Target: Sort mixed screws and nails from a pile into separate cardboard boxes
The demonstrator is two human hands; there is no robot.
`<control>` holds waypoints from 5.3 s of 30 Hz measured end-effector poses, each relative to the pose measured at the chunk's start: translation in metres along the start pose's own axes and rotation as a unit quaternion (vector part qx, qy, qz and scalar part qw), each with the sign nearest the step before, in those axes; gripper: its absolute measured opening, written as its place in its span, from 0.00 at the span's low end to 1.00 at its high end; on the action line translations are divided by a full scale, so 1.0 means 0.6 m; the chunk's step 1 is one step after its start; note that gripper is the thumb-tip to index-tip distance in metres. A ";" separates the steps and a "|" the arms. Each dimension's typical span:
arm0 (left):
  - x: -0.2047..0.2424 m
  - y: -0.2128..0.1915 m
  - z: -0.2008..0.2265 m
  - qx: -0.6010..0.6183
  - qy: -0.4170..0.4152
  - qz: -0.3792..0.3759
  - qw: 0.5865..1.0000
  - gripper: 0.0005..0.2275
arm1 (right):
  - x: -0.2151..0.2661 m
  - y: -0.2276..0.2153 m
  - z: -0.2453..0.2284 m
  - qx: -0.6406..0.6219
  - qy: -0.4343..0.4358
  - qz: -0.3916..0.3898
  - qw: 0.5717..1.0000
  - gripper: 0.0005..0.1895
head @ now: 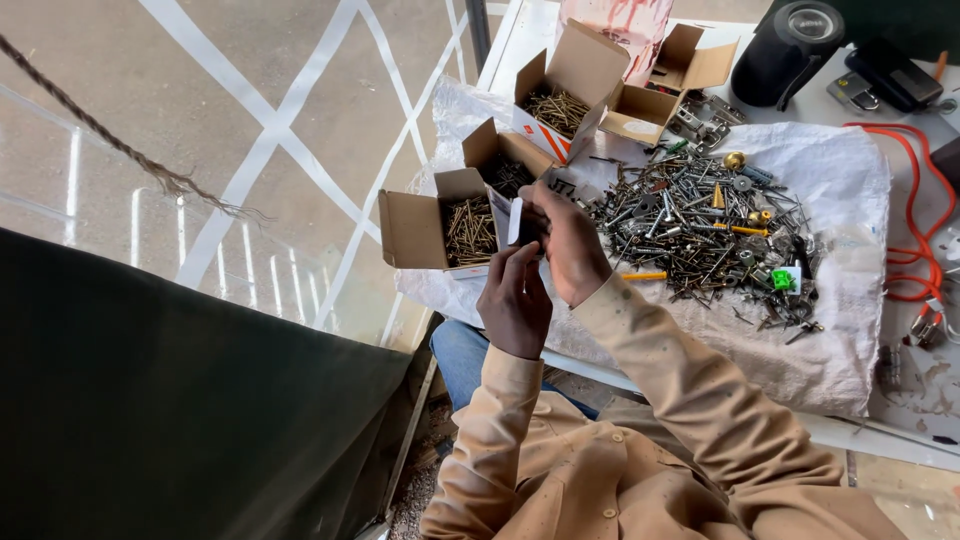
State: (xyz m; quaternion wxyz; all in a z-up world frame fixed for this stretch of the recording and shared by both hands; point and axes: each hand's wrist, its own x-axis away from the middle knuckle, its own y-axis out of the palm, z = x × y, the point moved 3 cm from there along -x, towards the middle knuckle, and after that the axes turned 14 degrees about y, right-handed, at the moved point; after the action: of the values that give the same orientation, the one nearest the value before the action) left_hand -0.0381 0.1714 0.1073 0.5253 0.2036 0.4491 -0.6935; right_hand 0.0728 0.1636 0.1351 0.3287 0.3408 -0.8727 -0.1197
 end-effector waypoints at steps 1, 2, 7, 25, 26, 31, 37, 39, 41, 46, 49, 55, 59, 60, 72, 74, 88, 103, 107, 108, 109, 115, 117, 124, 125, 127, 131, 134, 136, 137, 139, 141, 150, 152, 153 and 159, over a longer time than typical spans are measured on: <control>0.000 -0.001 0.002 0.001 0.001 0.000 1.000 0.09 | -0.010 -0.004 0.007 0.000 -0.001 0.000 1.000 0.18; 0.000 -0.002 0.003 0.004 -0.003 -0.001 1.000 0.09 | -0.019 -0.006 0.015 0.003 -0.003 -0.004 1.000 0.18; 0.001 -0.003 0.003 0.009 -0.016 -0.009 1.000 0.08 | -0.019 0.008 0.017 0.022 -0.026 -0.014 0.999 0.22; -0.013 -0.018 0.006 0.056 -0.040 -0.029 0.997 0.17 | 0.040 0.034 -0.001 0.232 -0.062 -0.014 0.971 0.41; -0.015 -0.021 0.013 -0.002 0.007 -0.047 0.999 0.14 | 0.075 0.033 -0.019 0.265 -0.071 -0.010 0.962 0.43; -0.013 -0.019 0.021 0.104 0.029 -0.051 0.993 0.13 | 0.177 -0.021 -0.048 0.280 -0.219 0.017 0.935 0.36; -0.020 -0.036 0.053 0.123 0.080 0.081 0.986 0.09 | 0.150 -0.278 -0.010 0.269 -0.290 0.133 0.909 0.16; -0.028 -0.050 0.073 0.109 0.116 0.132 0.978 0.09 | 0.139 -0.409 0.002 0.391 -0.272 0.318 0.820 0.14; -0.013 -0.038 0.082 0.136 0.092 0.135 0.977 0.08 | 0.156 -0.506 0.000 0.436 -0.247 0.392 0.771 0.12; 0.043 0.041 0.154 0.291 0.075 0.067 0.951 0.09 | 0.189 -0.617 -0.015 0.523 -0.136 0.469 0.698 0.12; 0.065 0.097 0.230 0.418 0.072 -0.075 0.903 0.09 | 0.179 -0.590 -0.039 0.527 -0.097 0.419 0.733 0.25; 0.142 0.171 0.269 0.420 0.222 -0.226 0.850 0.08 | 0.075 -0.606 -0.055 0.593 -0.153 0.369 0.699 0.17; 0.205 0.198 0.231 0.350 0.257 -0.277 0.858 0.12 | 0.052 -0.586 -0.084 0.562 -0.166 0.334 0.738 0.17; 0.211 0.203 0.223 0.337 0.266 -0.278 0.859 0.12 | 0.044 -0.581 -0.098 0.541 -0.175 0.320 0.758 0.17; 0.238 0.199 0.210 0.269 0.329 -0.230 0.876 0.06 | 0.191 -0.581 -0.112 0.528 -0.199 0.307 0.767 0.17; 0.237 0.193 0.213 0.271 0.332 -0.228 0.874 0.06 | 0.205 -0.601 -0.081 0.571 -0.158 0.331 0.735 0.14; 0.174 0.184 0.213 0.380 0.174 -0.270 0.867 0.04 | 0.235 -0.657 0.019 0.636 -0.155 0.387 0.650 0.07; 0.173 0.216 0.152 0.558 -0.157 -0.244 0.778 0.04 | 0.227 -0.436 0.014 0.457 -0.229 0.216 0.832 0.05; 0.175 0.220 0.142 0.635 -0.303 -0.200 0.682 0.08 | 0.200 -0.540 0.007 0.531 -0.235 0.322 0.748 0.09; 0.169 0.214 0.145 0.655 -0.335 -0.186 0.651 0.09 | 0.194 -0.578 0.006 0.583 -0.234 0.368 0.686 0.10; 0.172 0.211 0.144 0.655 -0.336 -0.186 0.651 0.09 | 0.198 -0.590 0.012 0.583 -0.234 0.367 0.686 0.10; 0.175 0.225 0.132 0.691 -0.346 -0.160 0.614 0.10 | 0.166 -0.656 0.031 0.648 -0.169 0.435 0.603 0.12; 0.183 0.225 0.128 0.698 -0.344 -0.166 0.606 0.11 | 0.160 -0.665 0.042 0.644 -0.164 0.432 0.609 0.08; 0.181 0.217 0.125 0.693 -0.325 -0.199 0.612 0.14 | 0.162 -0.625 0.032 0.651 -0.129 0.438 0.606 0.03; 0.183 0.220 0.124 0.697 -0.328 -0.199 0.606 0.13 | 0.160 -0.631 0.033 0.655 -0.139 0.428 0.608 0.05; 0.187 0.222 0.124 0.700 -0.333 -0.197 0.600 0.13 | 0.162 -0.642 0.033 0.659 -0.147 0.415 0.609 0.07; 0.185 0.216 0.124 0.702 -0.323 -0.203 0.602 0.13 | 0.163 -0.637 0.018 0.671 -0.075 0.402 0.618 0.11; 0.199 0.232 0.111 0.705 -0.328 -0.195 0.598 0.12 | 0.151 -0.642 0.005 0.692 -0.027 0.376 0.616 0.11; 0.208 0.239 0.113 0.713 -0.340 -0.200 0.580 0.11 | 0.153 -0.654 0.007 0.704 -0.005 0.368 0.608 0.11; 0.205 0.236 0.114 0.704 -0.342 -0.204 0.588 0.11 | 0.152 -0.655 0.010 0.690 -0.030 0.354 0.630 0.10; 0.199 0.237 0.119 0.701 -0.342 -0.213 0.588 0.11 | 0.158 -0.648 0.005 0.675 -0.054 0.349 0.647 0.09; 0.193 0.231 0.118 0.696 -0.336 -0.194 0.605 0.11 | 0.169 -0.624 -0.001 0.638 -0.055 0.357 0.680 0.08; 0.187 0.226 0.124 0.684 -0.323 -0.200 0.623 0.10 | 0.182 -0.654 0.010 0.526 -0.102 0.389 0.749 0.08; 0.192 0.229 0.123 0.682 -0.327 -0.199 0.623 0.11 | 0.176 -0.650 0.020 0.465 -0.140 0.369 0.793 0.07; 0.195 0.230 0.122 0.681 -0.332 -0.198 0.622 0.11 | 0.173 -0.647 0.025 0.400 -0.177 0.347 0.829 0.06; 0.163 0.211 0.143 0.674 -0.339 -0.199 0.625 0.13 | 0.207 -0.513 0.008 0.252 -0.215 0.210 0.920 0.12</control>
State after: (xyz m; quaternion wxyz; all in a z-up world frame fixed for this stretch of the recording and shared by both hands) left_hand 0.0576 0.0402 0.0259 0.2053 0.1573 -0.3245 -0.9098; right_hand 0.1598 -0.1474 0.0592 0.0541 0.1871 -0.9752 0.1051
